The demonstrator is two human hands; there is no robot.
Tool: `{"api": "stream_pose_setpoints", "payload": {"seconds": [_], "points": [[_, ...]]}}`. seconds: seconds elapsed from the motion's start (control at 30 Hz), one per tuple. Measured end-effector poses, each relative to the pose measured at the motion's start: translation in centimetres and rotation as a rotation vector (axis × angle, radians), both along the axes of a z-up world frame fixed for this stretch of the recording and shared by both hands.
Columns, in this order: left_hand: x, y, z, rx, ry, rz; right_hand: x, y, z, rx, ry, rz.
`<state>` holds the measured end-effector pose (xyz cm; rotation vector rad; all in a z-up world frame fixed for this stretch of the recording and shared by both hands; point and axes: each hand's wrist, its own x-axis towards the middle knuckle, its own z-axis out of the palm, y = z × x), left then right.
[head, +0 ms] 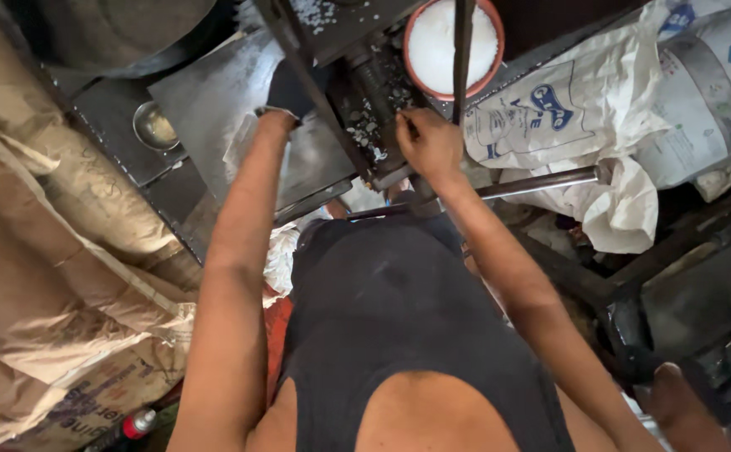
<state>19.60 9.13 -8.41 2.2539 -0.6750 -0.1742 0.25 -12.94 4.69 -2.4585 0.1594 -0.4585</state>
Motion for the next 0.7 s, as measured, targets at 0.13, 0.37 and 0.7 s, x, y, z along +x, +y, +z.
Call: {"api": "stream_pose_setpoints", "payload": {"seconds": [0.13,0.37,0.7], "points": [[0.7,5.6,5.5,0.084,0.182,0.064,0.1,0.1,0.1,-0.018,-0.051,0.032],[-9.5,15.1,6.3,-0.331,0.373,0.132,0.1,0.3,-0.6,-0.109,0.014,0.032],[-13.6,15.0,0.6,-0.582,0.199,0.239,0.5,0.7,-0.7,-0.108,0.203,-0.040]]}}
